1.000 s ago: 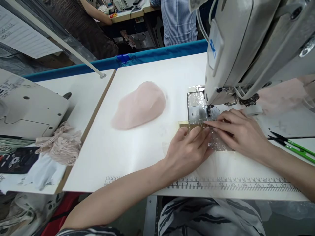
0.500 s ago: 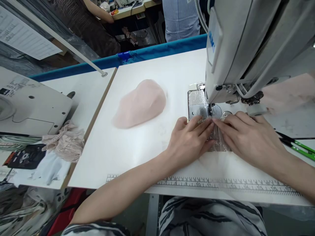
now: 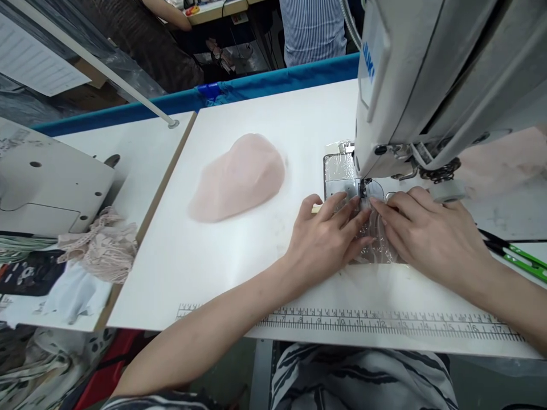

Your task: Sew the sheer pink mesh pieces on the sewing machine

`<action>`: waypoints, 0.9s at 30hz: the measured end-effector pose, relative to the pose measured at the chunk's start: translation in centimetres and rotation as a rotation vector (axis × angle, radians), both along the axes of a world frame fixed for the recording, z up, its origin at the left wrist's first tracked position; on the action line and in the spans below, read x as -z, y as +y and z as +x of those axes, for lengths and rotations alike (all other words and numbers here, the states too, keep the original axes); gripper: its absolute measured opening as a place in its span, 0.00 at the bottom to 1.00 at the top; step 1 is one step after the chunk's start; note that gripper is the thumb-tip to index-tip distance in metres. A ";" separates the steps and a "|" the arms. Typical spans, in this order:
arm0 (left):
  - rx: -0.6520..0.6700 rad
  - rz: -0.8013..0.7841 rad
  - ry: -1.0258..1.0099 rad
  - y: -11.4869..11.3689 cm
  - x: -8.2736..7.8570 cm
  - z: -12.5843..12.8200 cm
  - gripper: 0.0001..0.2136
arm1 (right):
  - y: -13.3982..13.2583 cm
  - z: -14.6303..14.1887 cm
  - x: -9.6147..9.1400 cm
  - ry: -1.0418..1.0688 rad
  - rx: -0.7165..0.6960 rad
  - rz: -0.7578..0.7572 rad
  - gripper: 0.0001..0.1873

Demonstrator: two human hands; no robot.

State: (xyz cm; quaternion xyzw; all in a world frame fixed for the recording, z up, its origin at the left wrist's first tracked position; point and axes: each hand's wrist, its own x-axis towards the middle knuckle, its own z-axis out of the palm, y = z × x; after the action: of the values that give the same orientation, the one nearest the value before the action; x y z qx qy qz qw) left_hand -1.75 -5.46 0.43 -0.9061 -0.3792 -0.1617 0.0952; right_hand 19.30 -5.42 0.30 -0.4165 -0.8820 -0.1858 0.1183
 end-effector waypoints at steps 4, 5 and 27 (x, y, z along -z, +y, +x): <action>-0.002 -0.004 -0.006 0.2 0.1 0.0 0.18 | 0.1 -0.1 0.0 -0.016 0.029 -0.029 0.18; -0.002 -0.006 -0.005 0.2 0.1 0.0 0.18 | 0.1 -0.1 0.0 -0.018 0.027 -0.025 0.18; -0.025 0.018 0.014 -0.1 0.2 0.0 0.18 | 0.1 0.0 0.1 -0.029 0.020 0.005 0.19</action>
State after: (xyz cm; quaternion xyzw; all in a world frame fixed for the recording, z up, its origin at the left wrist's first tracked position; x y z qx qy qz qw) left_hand -1.72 -5.51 0.22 -0.9015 -0.3884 -0.1578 0.1079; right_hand 19.32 -5.36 0.21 -0.4223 -0.8790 -0.1950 0.1049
